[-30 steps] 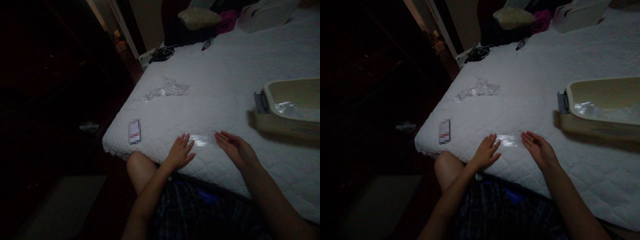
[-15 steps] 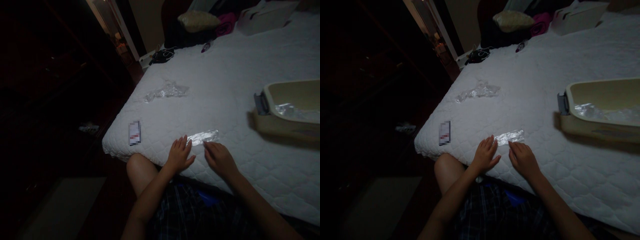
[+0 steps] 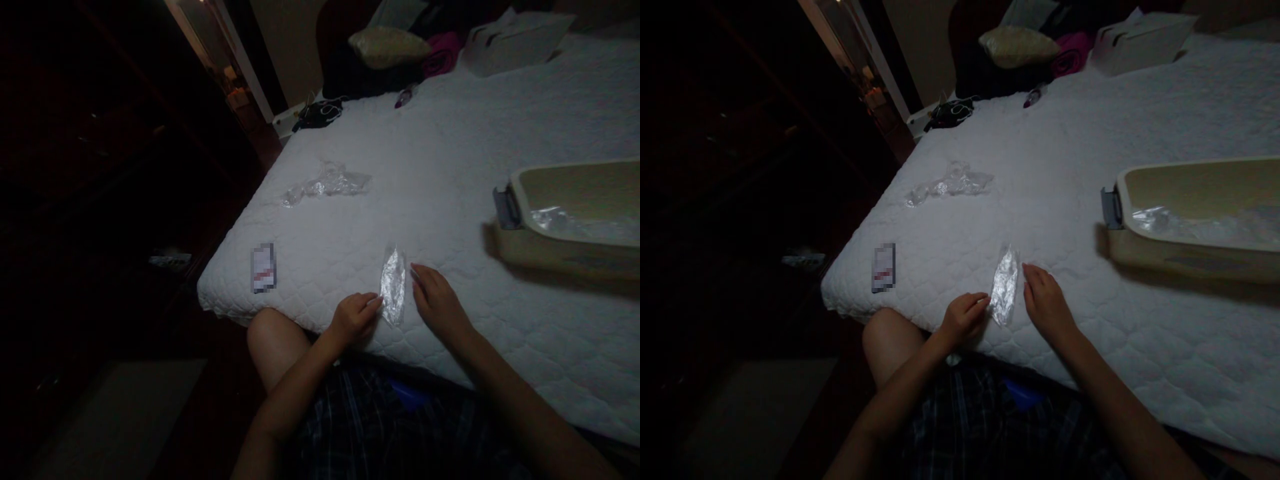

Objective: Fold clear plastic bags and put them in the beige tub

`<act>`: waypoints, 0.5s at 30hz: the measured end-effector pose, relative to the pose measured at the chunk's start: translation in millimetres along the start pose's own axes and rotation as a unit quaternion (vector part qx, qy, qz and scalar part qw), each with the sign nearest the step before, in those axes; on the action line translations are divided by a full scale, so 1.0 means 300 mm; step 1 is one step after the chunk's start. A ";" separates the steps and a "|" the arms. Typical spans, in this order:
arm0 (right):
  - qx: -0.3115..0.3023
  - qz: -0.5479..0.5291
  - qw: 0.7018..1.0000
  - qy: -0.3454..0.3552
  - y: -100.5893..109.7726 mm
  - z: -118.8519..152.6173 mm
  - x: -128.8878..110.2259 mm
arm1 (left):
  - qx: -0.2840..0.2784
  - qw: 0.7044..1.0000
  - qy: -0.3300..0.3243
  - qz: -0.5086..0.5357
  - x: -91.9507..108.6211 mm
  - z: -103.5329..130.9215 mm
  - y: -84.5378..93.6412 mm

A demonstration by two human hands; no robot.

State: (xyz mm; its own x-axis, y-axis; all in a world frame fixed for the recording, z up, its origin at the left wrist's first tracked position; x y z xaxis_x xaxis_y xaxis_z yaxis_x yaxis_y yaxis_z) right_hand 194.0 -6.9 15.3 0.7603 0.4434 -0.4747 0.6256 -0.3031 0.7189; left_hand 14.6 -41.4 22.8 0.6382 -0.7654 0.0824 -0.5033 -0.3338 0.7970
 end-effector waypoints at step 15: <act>-0.087 -0.028 0.991 0.102 -0.008 0.022 -0.028 | -0.041 0.999 -0.010 0.025 -0.099 -0.116 -0.105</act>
State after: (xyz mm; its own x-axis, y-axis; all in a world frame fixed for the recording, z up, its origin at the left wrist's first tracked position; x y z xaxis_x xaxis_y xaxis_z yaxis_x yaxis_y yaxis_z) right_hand 187.2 -15.6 14.1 0.6629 0.6220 -0.4168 0.6126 -0.1305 0.7795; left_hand 31.8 10.9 16.0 0.6008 -0.7916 0.1116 -0.4841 -0.2492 0.8388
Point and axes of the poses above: each hand's wrist, its own z-axis away from the middle knuckle, its own y-axis out of the back of the hand, x = y × z, the point moved 6 cm from there along -z, towards the middle knuckle, and after that the axes turned 4 degrees about -z, right-handed, at the moved point
